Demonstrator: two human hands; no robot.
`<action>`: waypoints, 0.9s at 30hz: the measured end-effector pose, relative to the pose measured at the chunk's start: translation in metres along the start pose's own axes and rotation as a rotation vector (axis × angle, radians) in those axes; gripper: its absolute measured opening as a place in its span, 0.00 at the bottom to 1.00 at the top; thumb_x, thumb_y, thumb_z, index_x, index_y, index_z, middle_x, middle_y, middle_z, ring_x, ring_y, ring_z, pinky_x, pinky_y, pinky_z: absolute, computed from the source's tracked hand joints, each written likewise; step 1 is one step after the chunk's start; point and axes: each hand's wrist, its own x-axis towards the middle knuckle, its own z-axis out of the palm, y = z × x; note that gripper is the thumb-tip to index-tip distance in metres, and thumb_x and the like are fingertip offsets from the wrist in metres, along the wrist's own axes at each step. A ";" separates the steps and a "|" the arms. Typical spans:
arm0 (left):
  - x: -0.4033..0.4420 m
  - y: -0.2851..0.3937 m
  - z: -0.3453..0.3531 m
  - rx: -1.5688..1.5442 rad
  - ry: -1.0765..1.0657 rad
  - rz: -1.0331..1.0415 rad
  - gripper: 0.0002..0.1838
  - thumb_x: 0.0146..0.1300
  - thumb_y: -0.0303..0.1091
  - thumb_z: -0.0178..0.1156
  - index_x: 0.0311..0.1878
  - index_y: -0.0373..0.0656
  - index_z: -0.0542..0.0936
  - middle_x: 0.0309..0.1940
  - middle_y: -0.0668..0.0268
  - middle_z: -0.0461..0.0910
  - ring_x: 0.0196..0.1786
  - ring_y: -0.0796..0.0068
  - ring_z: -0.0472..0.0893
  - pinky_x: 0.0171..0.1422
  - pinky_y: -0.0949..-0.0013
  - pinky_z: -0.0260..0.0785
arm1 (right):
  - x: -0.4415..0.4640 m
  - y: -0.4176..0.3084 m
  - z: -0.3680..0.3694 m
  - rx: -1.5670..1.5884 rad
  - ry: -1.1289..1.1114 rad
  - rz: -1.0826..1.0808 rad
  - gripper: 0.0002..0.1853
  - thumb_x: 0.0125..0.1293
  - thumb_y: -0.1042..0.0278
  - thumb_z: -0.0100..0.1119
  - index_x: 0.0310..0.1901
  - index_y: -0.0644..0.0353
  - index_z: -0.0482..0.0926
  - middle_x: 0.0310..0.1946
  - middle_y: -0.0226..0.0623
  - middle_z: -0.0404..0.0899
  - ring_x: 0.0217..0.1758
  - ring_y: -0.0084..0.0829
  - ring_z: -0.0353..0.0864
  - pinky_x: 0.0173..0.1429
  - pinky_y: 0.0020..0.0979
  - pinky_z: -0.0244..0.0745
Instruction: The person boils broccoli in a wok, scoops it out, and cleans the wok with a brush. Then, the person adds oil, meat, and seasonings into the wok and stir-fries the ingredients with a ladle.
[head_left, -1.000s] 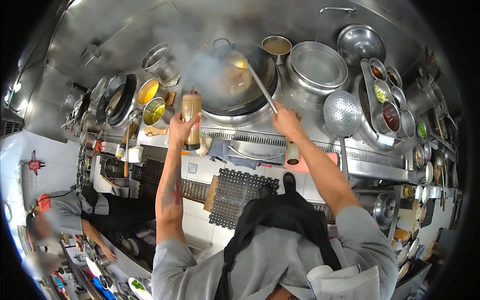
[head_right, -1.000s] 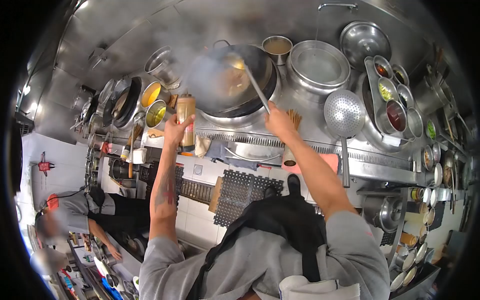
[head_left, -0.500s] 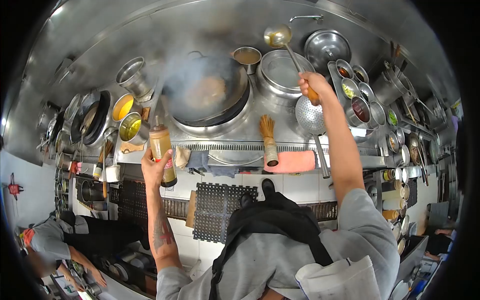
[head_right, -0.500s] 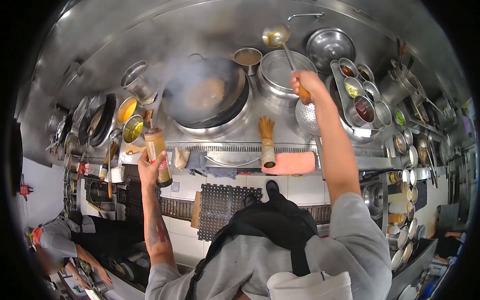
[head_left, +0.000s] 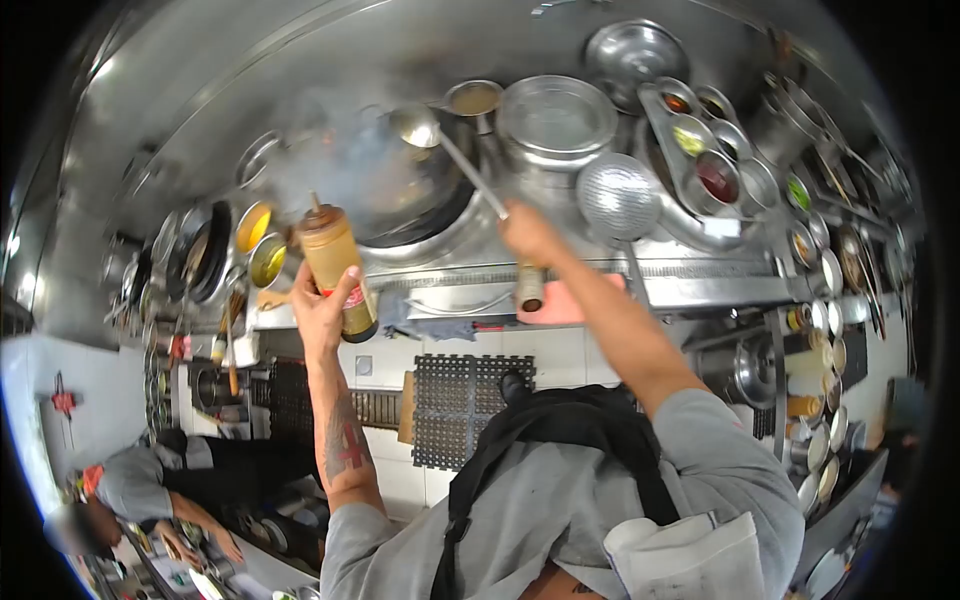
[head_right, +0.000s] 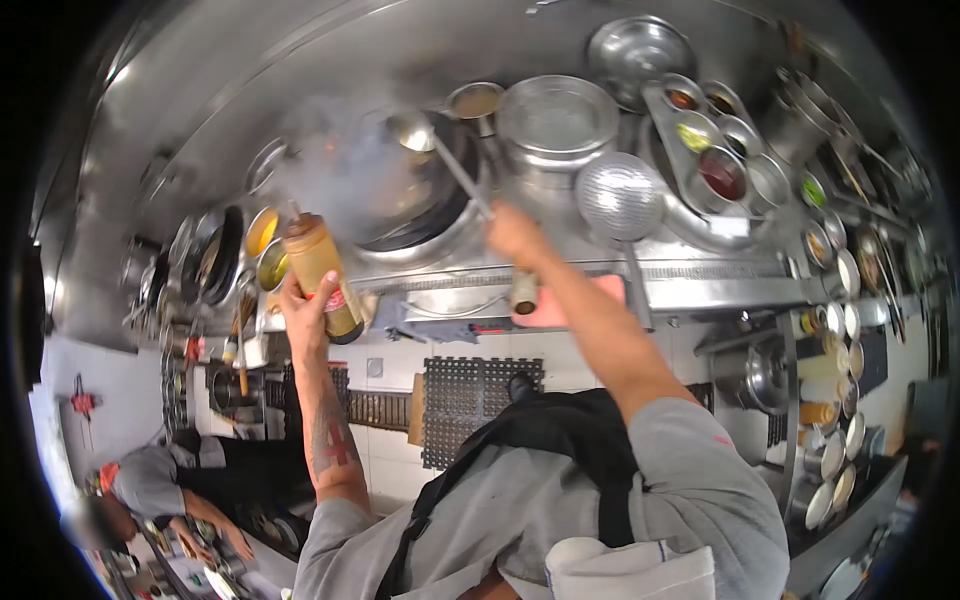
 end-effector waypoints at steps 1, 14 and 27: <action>0.001 0.008 0.021 -0.001 -0.011 0.026 0.25 0.56 0.34 0.74 0.54 0.33 0.78 0.44 0.60 0.83 0.42 0.75 0.81 0.49 0.69 0.74 | -0.017 -0.002 0.018 -0.511 0.211 -0.162 0.14 0.65 0.68 0.56 0.49 0.67 0.74 0.39 0.59 0.82 0.35 0.50 0.85 0.41 0.44 0.80; -0.213 0.158 0.597 -0.615 -1.007 -0.010 0.22 0.58 0.21 0.66 0.56 0.34 0.76 0.51 0.61 0.79 0.51 0.71 0.79 0.59 0.68 0.70 | -0.359 0.184 -0.235 0.020 0.305 0.256 0.18 0.67 0.54 0.56 0.44 0.62 0.80 0.33 0.52 0.83 0.39 0.52 0.83 0.46 0.46 0.77; -0.314 0.057 0.971 0.170 -1.610 0.030 0.35 0.46 0.30 0.78 0.59 0.43 0.74 0.50 0.60 0.81 0.47 0.69 0.83 0.54 0.66 0.75 | -0.530 0.209 -0.280 0.174 0.242 0.311 0.19 0.68 0.54 0.55 0.42 0.65 0.79 0.35 0.52 0.83 0.43 0.54 0.82 0.49 0.49 0.77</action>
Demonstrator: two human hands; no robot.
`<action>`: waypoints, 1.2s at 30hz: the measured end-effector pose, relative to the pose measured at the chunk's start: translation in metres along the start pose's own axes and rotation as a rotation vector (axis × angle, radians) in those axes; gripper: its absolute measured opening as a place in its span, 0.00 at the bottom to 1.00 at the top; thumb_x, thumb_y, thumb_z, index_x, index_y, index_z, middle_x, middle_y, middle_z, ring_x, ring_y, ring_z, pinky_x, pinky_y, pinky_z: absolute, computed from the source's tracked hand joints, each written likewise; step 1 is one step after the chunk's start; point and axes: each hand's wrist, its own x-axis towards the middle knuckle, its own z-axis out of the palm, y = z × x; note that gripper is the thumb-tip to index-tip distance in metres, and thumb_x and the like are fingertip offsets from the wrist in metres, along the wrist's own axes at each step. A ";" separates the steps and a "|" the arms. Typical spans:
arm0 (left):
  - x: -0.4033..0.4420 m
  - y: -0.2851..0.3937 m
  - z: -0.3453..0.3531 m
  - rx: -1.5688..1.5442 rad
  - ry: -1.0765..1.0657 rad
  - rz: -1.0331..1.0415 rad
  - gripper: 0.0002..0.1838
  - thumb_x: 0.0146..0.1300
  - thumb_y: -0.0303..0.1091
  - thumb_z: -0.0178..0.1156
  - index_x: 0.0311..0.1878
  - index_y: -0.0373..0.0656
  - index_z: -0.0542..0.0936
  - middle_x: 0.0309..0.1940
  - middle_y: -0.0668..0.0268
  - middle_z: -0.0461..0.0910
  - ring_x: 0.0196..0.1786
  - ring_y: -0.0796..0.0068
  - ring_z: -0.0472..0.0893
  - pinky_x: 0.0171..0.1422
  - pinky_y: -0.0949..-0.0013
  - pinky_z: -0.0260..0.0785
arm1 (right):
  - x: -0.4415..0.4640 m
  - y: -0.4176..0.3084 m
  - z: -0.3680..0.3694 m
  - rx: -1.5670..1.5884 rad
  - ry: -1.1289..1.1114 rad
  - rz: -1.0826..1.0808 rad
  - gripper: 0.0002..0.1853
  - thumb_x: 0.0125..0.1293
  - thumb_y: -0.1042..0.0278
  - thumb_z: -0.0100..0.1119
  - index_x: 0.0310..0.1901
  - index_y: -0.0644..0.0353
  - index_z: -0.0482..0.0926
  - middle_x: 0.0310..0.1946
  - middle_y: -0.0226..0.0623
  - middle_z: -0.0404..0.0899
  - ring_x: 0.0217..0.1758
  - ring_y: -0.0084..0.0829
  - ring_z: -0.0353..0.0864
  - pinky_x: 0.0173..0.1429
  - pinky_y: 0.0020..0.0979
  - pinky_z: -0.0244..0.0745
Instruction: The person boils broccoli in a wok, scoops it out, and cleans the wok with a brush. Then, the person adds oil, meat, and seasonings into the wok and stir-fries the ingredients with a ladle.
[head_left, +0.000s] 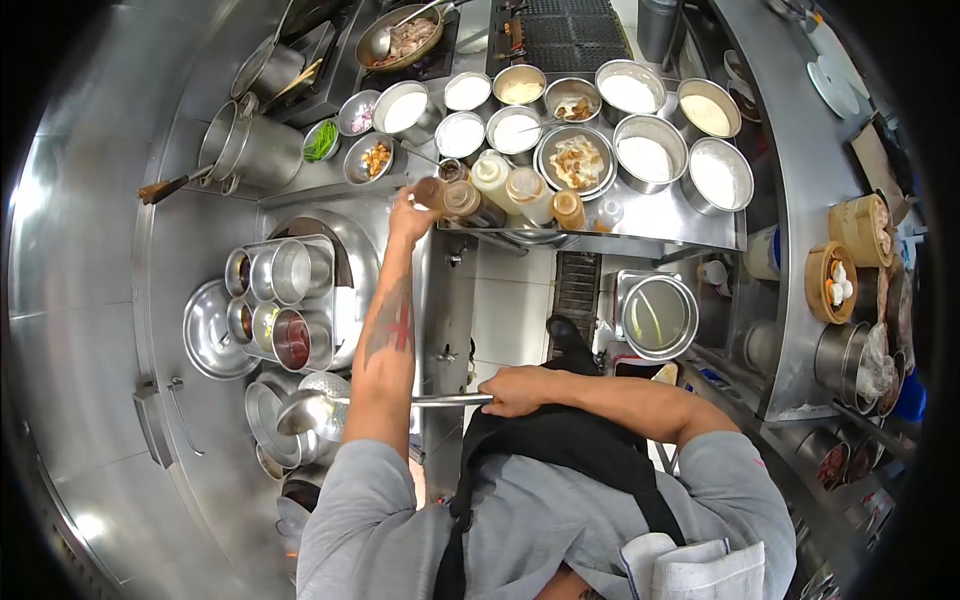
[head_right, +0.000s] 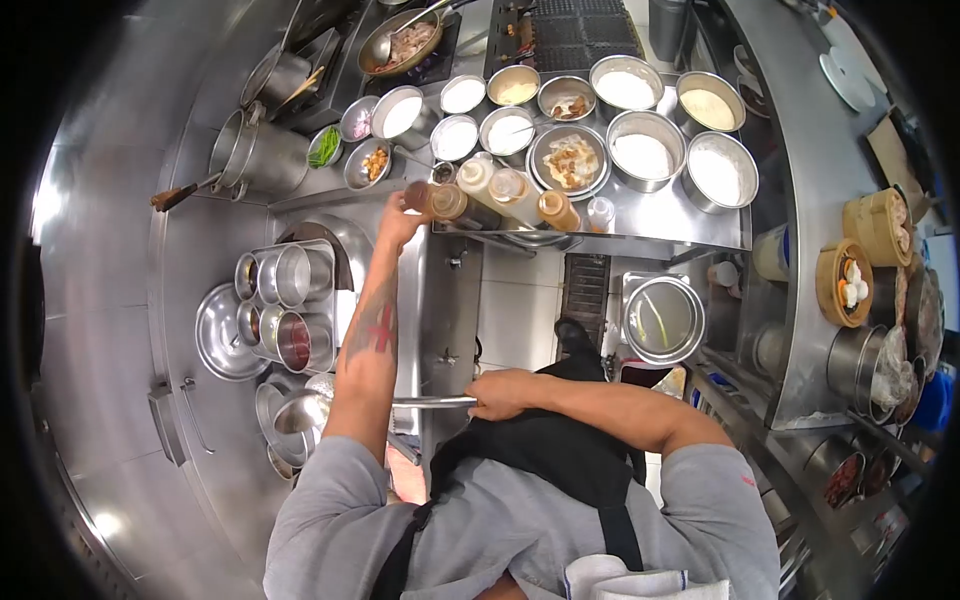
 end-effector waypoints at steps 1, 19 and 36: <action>-0.029 0.041 0.000 0.374 0.155 0.141 0.37 0.44 0.32 0.79 0.60 0.43 0.74 0.50 0.58 0.81 0.48 0.65 0.83 0.55 0.64 0.75 | 0.004 0.004 0.004 -0.010 -0.015 -0.022 0.19 0.68 0.54 0.56 0.43 0.65 0.79 0.37 0.52 0.83 0.45 0.54 0.82 0.50 0.49 0.77; -0.104 0.079 0.004 0.984 0.060 0.480 0.29 0.36 0.42 0.77 0.47 0.49 0.81 0.38 0.59 0.85 0.44 0.55 0.85 0.49 0.54 0.78 | 0.062 -0.045 0.069 -0.039 -0.257 -0.184 0.23 0.67 0.50 0.59 0.40 0.68 0.77 0.39 0.56 0.81 0.48 0.55 0.80 0.53 0.46 0.74; -0.745 -0.059 -0.257 -0.535 1.164 0.434 0.34 0.63 0.42 0.69 0.66 0.37 0.67 0.52 0.60 0.79 0.48 0.72 0.80 0.56 0.64 0.74 | 0.192 -0.278 0.283 0.431 -0.595 0.065 0.13 0.73 0.59 0.56 0.34 0.56 0.67 0.18 0.23 0.66 0.14 0.16 0.64 0.16 0.24 0.61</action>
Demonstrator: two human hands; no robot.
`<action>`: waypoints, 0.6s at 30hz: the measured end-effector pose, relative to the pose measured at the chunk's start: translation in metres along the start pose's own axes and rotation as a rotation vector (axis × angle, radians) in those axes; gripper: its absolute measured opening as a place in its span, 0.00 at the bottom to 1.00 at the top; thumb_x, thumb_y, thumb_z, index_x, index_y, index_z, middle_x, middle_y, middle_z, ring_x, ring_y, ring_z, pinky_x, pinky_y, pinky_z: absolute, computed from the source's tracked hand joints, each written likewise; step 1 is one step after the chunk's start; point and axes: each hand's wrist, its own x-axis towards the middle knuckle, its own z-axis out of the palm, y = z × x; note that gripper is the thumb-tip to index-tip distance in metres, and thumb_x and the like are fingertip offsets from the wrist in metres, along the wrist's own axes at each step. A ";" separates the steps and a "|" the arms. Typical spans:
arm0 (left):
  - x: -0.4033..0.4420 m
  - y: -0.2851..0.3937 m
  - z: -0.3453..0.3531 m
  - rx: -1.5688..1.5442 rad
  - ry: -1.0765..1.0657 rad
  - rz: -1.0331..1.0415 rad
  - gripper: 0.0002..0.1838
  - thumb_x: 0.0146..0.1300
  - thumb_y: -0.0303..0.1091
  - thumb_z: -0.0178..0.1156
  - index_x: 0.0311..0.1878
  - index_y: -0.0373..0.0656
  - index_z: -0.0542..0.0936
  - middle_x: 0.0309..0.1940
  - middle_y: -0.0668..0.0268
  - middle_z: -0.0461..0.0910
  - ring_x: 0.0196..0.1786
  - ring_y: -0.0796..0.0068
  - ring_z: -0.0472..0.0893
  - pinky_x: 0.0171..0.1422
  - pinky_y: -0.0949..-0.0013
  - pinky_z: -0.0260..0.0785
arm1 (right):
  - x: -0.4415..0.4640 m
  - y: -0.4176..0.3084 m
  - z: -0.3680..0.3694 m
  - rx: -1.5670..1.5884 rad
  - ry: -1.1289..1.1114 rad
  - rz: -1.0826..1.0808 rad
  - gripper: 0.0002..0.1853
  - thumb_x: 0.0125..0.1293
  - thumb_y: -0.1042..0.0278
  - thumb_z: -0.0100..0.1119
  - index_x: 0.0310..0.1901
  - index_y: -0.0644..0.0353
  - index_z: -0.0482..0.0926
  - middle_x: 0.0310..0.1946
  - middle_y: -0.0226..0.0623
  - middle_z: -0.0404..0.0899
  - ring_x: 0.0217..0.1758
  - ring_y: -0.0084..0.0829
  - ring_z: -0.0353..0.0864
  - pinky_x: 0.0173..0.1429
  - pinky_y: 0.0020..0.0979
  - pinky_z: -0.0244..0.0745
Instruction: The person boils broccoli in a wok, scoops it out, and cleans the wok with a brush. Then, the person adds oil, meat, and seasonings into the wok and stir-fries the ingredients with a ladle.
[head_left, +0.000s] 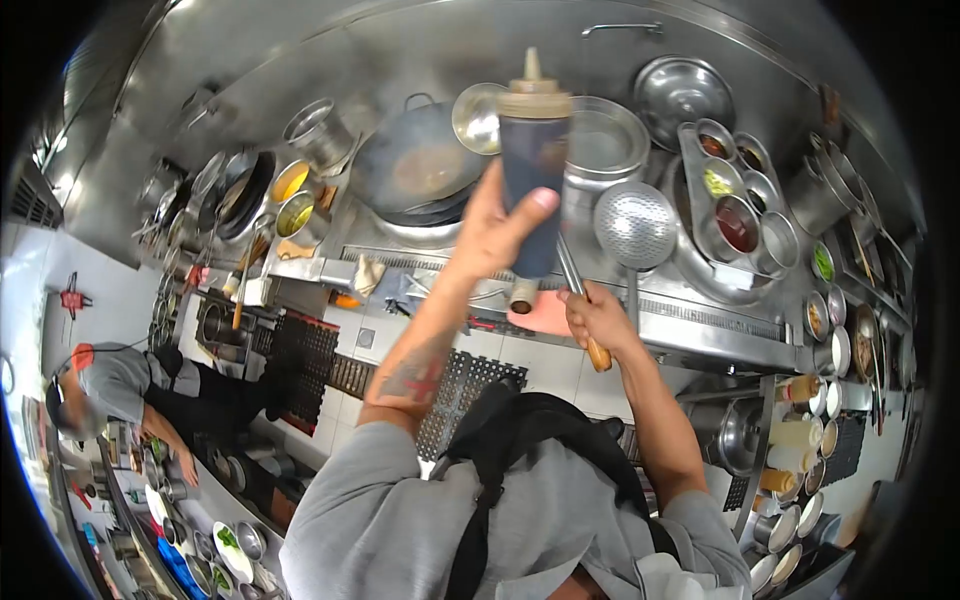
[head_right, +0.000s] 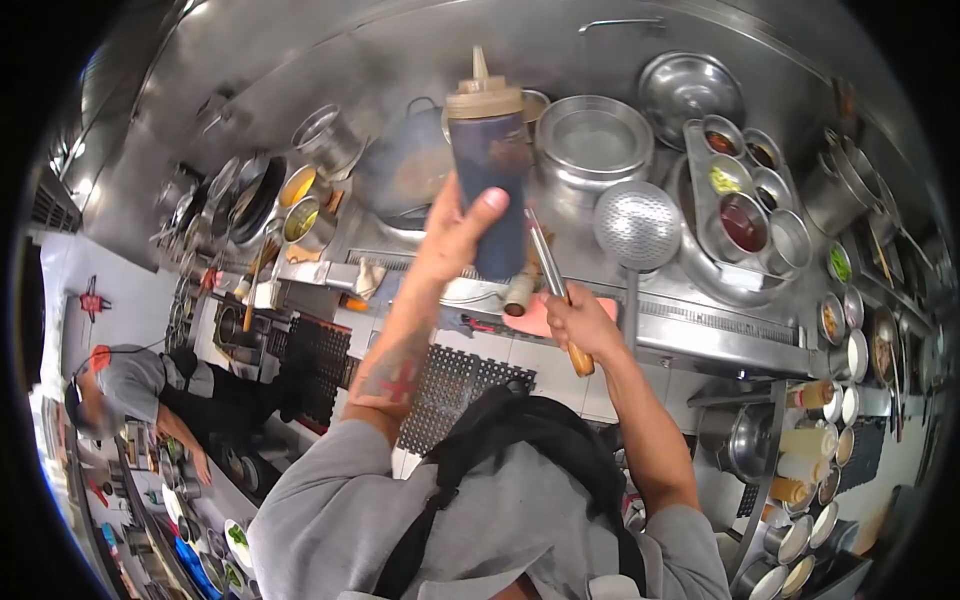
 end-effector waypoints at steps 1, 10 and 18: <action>0.001 -0.002 -0.051 0.246 0.079 -0.029 0.34 0.60 0.46 0.71 0.63 0.36 0.71 0.49 0.59 0.81 0.47 0.71 0.81 0.56 0.65 0.75 | 0.013 -0.007 0.018 0.020 0.003 -0.016 0.13 0.73 0.59 0.57 0.36 0.57 0.68 0.19 0.24 0.66 0.14 0.16 0.63 0.17 0.24 0.61; 0.052 0.005 -0.297 1.780 0.140 -0.568 0.38 0.45 0.57 0.74 0.57 0.44 0.81 0.45 0.51 0.85 0.50 0.56 0.85 0.57 0.56 0.76 | 0.113 -0.025 0.102 -0.143 0.019 -0.007 0.11 0.71 0.62 0.57 0.35 0.58 0.68 0.23 0.24 0.69 0.19 0.16 0.67 0.21 0.24 0.66; 0.014 -0.006 -0.335 1.693 0.204 -0.487 0.44 0.42 0.59 0.76 0.59 0.40 0.79 0.47 0.49 0.84 0.51 0.55 0.85 0.56 0.59 0.76 | 0.157 -0.038 0.110 -0.563 0.168 -0.093 0.13 0.70 0.61 0.58 0.36 0.63 0.71 0.21 0.28 0.71 0.18 0.21 0.70 0.21 0.29 0.69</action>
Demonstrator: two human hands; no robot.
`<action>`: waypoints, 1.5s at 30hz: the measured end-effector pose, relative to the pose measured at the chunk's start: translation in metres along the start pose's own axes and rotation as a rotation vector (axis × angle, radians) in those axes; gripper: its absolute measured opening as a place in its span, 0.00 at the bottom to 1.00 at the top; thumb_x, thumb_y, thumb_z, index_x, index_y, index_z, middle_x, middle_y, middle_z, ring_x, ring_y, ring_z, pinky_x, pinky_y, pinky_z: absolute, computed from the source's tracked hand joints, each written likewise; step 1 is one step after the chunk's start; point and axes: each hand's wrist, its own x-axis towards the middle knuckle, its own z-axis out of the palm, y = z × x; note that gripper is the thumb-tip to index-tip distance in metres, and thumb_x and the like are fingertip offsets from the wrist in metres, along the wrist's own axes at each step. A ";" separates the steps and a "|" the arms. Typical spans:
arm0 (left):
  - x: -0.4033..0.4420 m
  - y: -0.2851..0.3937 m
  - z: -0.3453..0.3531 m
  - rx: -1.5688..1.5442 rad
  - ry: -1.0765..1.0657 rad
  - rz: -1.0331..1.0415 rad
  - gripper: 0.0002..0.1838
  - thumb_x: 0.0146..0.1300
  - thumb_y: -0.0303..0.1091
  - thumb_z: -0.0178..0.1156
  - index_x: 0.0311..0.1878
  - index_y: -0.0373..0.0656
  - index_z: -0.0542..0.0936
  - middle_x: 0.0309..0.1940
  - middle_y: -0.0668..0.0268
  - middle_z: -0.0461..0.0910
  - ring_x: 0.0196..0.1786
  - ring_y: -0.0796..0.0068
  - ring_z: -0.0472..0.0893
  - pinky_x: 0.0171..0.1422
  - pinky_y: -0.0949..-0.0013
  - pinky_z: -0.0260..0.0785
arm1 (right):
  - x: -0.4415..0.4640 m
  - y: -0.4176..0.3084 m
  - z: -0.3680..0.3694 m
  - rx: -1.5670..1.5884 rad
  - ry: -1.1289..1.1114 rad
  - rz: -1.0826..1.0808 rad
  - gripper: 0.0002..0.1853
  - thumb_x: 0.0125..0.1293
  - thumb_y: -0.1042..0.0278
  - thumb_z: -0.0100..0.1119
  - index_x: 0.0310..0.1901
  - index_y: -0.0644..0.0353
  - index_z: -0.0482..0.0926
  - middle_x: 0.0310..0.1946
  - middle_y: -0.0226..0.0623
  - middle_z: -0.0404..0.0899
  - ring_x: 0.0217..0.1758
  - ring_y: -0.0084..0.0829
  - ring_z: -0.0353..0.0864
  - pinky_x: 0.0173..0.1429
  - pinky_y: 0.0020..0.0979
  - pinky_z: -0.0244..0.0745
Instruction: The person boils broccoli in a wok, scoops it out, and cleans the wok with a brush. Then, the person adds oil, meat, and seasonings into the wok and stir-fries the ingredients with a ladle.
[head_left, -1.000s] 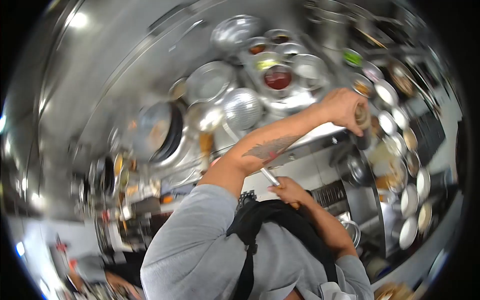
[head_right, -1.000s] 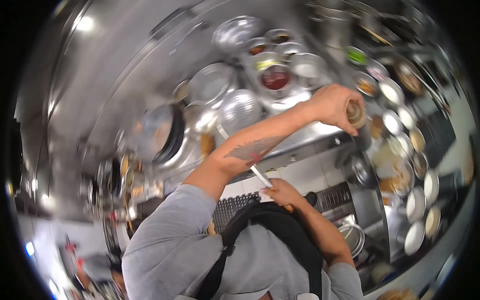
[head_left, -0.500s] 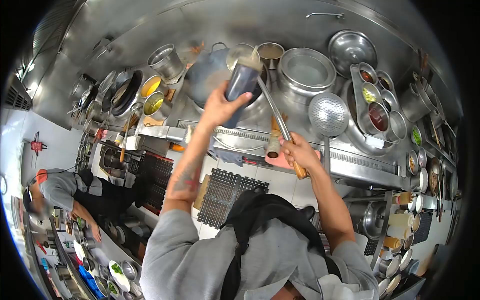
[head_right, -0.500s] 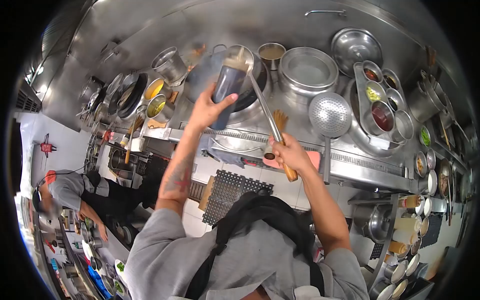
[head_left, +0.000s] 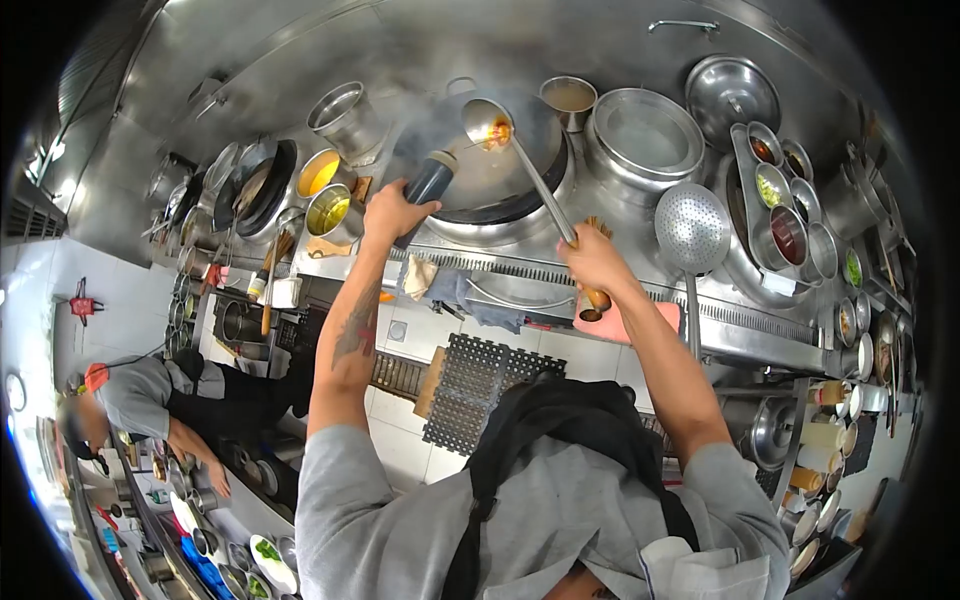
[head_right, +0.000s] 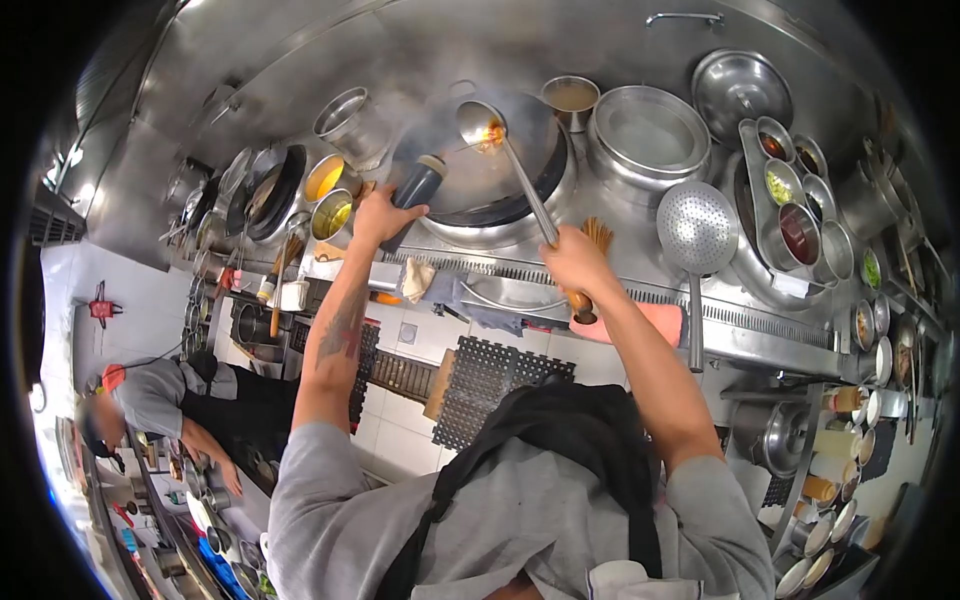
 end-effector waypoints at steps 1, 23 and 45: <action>0.003 -0.013 0.017 -0.185 0.076 -0.051 0.44 0.41 0.60 0.76 0.58 0.38 0.80 0.47 0.48 0.84 0.51 0.55 0.84 0.57 0.60 0.76 | 0.006 -0.002 -0.004 -0.311 0.089 -0.092 0.13 0.69 0.61 0.58 0.38 0.65 0.72 0.21 0.31 0.73 0.17 0.23 0.72 0.21 0.31 0.70; -0.327 0.742 0.146 -1.414 -1.006 1.058 0.29 0.47 0.31 0.80 0.52 0.35 0.78 0.44 0.62 0.83 0.48 0.71 0.82 0.55 0.67 0.75 | -0.233 0.212 -0.167 0.263 0.069 -0.041 0.21 0.66 0.58 0.60 0.57 0.58 0.76 0.27 0.38 0.81 0.16 0.27 0.74 0.19 0.32 0.68; -0.299 0.592 0.003 -1.208 -0.814 1.378 0.15 0.57 0.41 0.72 0.31 0.41 0.79 0.18 0.65 0.77 0.22 0.76 0.76 0.27 0.70 0.66 | -0.209 0.185 -0.171 0.406 0.224 0.061 0.20 0.66 0.53 0.60 0.50 0.60 0.76 0.26 0.29 0.75 0.28 0.21 0.74 0.30 0.28 0.70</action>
